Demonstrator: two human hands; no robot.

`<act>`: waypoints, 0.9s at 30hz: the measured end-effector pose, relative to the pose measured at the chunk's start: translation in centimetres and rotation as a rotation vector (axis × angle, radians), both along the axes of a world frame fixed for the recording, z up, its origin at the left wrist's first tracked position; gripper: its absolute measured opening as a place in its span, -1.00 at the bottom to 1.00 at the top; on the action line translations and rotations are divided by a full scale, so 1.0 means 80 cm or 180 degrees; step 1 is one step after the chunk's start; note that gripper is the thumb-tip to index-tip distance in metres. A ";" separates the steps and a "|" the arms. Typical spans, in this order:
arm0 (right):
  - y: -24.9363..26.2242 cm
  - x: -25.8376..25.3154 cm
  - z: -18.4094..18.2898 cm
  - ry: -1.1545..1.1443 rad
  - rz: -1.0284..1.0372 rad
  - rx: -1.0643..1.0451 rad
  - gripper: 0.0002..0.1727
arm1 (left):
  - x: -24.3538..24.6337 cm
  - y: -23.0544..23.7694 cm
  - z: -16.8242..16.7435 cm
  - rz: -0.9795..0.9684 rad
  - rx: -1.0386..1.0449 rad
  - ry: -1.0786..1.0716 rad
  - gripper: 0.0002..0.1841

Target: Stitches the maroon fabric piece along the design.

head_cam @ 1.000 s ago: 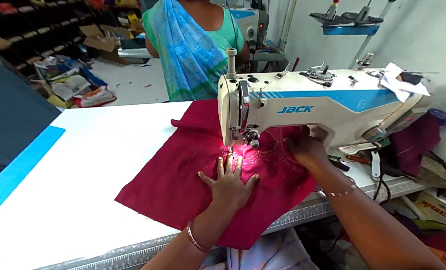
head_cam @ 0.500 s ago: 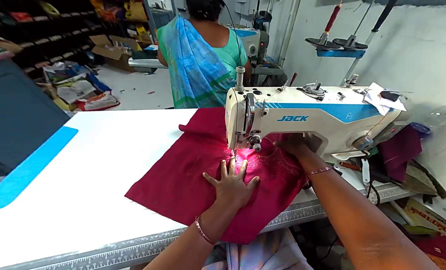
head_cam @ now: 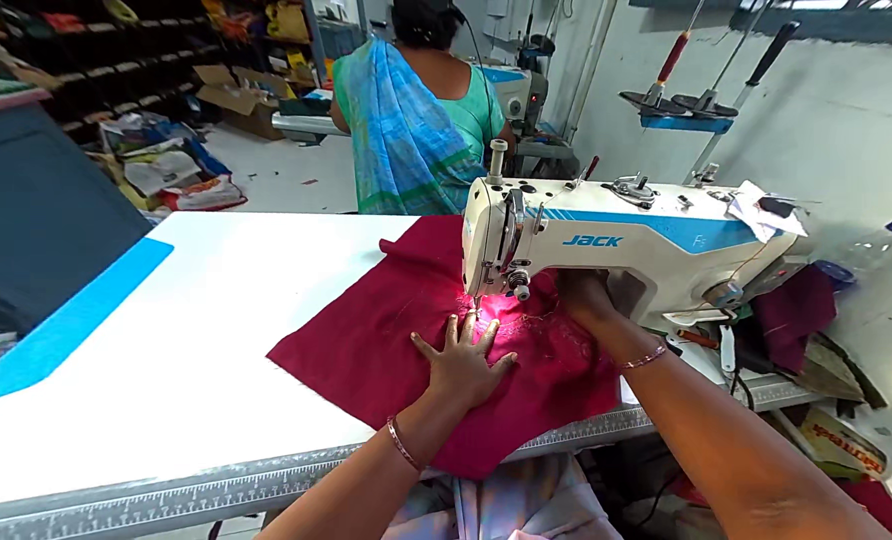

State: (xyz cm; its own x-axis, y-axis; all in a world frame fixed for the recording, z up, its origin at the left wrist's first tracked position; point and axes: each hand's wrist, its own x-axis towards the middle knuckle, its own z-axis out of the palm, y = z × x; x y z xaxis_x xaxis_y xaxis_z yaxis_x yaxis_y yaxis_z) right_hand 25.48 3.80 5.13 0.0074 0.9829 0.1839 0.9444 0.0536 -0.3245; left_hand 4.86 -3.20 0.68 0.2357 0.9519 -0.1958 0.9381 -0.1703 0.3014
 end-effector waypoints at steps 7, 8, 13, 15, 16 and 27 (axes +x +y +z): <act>-0.081 -0.015 0.027 0.0155 0.0200 -0.0211 -0.68 | -0.063 0.035 -0.005 -0.1025 0.0091 0.0132 -0.27; -0.098 -0.017 0.031 0.0244 0.0170 -0.0169 -0.70 | -0.072 0.043 -0.005 -0.1219 0.0136 0.0122 -0.28; -0.178 -0.038 0.014 0.0559 0.0007 -0.0084 -0.73 | -0.116 0.086 -0.013 -0.2362 0.1054 -0.0080 -0.35; -0.200 -0.047 0.001 0.0551 -0.0037 -0.0168 -0.72 | -0.114 0.080 0.000 -0.2252 0.1009 -0.0061 -0.40; -0.206 -0.049 -0.003 0.0450 -0.0065 -0.0242 -0.71 | -0.106 0.070 0.004 -0.2007 0.0874 -0.0118 -0.43; -0.108 -0.048 -0.013 0.0540 0.1276 0.0461 -0.76 | -0.069 0.028 -0.010 -0.0941 0.0415 -0.0522 -0.39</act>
